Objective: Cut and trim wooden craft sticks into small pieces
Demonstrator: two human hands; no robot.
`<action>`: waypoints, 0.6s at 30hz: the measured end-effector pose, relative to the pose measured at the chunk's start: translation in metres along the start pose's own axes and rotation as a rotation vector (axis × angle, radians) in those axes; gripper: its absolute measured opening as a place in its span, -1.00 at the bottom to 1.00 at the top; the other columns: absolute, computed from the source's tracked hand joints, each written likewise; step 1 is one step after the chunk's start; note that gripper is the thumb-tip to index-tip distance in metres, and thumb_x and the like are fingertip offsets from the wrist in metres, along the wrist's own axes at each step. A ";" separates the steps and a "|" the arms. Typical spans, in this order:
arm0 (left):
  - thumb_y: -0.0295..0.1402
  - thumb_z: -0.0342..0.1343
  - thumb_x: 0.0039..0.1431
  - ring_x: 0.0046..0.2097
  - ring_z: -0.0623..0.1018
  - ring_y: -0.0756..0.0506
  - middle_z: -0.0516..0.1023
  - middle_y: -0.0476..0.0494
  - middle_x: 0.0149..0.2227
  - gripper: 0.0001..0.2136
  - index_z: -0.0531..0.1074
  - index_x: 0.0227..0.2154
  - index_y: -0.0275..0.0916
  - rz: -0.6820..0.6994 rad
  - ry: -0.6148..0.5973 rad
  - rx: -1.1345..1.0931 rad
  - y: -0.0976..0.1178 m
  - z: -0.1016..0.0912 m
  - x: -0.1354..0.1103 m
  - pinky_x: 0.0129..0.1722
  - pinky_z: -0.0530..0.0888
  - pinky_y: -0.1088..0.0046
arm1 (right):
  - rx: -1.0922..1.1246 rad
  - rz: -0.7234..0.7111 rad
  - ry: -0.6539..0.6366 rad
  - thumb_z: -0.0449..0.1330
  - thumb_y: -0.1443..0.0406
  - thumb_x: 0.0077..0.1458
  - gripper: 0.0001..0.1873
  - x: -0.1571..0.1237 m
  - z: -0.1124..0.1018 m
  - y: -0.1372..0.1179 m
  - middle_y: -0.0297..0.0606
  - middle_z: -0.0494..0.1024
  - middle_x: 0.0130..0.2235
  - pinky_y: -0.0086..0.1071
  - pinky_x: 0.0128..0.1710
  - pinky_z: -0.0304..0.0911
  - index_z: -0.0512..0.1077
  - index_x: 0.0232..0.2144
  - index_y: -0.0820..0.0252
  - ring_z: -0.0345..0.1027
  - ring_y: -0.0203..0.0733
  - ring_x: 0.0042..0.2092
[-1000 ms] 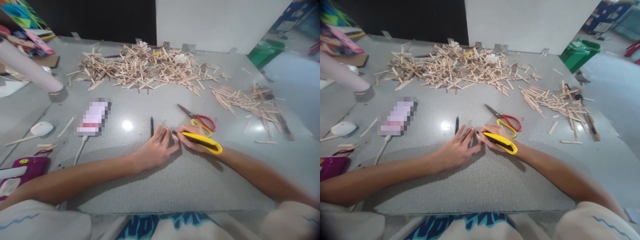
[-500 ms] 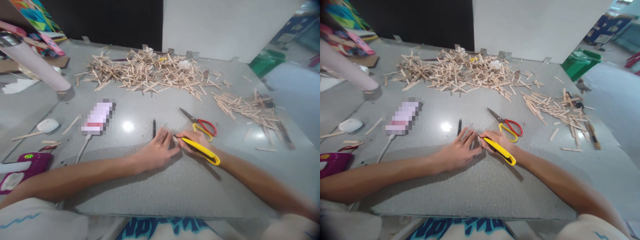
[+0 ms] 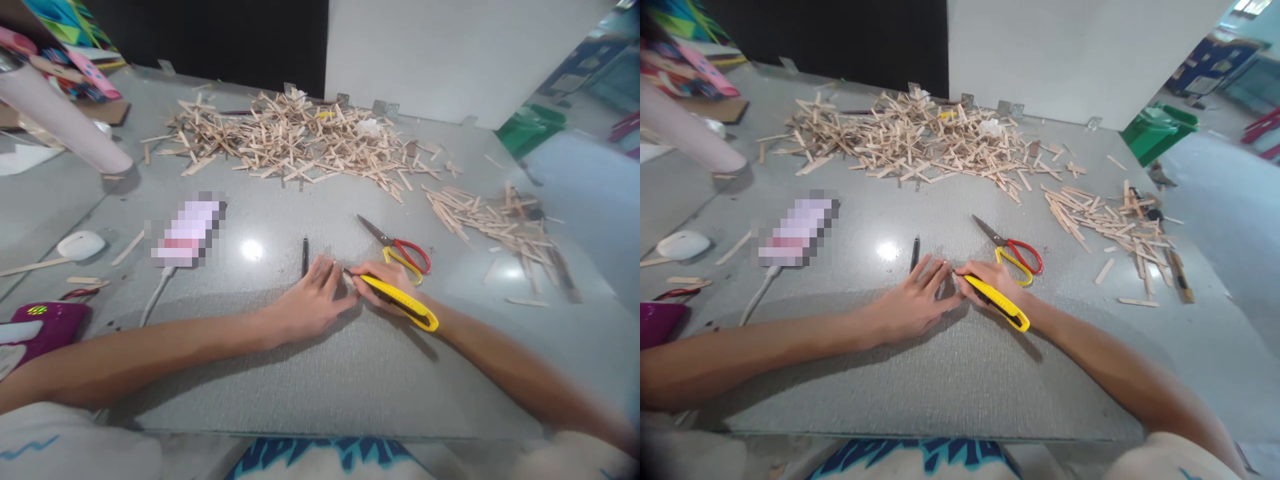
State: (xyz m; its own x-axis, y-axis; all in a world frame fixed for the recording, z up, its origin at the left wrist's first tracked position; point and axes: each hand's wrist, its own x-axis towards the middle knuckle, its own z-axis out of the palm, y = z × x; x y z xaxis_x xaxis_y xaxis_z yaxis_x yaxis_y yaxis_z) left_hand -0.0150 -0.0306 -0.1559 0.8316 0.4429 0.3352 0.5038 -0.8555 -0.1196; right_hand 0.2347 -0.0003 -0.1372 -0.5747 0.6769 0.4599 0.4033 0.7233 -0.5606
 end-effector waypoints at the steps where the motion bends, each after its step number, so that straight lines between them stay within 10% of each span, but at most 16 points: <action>1: -0.29 0.37 0.27 0.33 0.52 -0.59 0.50 -0.58 0.28 -0.48 0.43 0.25 -0.20 -0.001 -0.001 0.000 0.000 0.000 0.000 0.34 0.41 -0.41 | 0.000 0.002 0.001 0.21 0.29 0.46 -0.90 0.000 0.000 0.001 -0.32 0.67 -0.38 -0.36 -0.41 0.44 0.55 -0.11 0.11 0.52 -0.21 -0.46; 18: -0.17 0.26 0.42 0.40 0.45 -0.59 0.45 -0.60 0.36 -0.38 0.28 0.44 -0.20 -0.021 -0.111 -0.017 0.000 -0.013 0.002 0.38 0.30 -0.50 | 0.081 0.126 0.002 0.16 0.25 0.48 -0.81 0.004 -0.003 -0.005 -0.37 0.61 -0.39 -0.31 -0.43 0.36 0.51 -0.24 0.06 0.44 -0.22 -0.46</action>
State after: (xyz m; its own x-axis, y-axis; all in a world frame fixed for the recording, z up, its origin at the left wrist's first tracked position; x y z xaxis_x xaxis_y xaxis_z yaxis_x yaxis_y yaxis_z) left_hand -0.0167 -0.0332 -0.1430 0.8420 0.4872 0.2316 0.5184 -0.8495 -0.0977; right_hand 0.2325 -0.0006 -0.1311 -0.5216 0.7620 0.3838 0.4132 0.6191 -0.6678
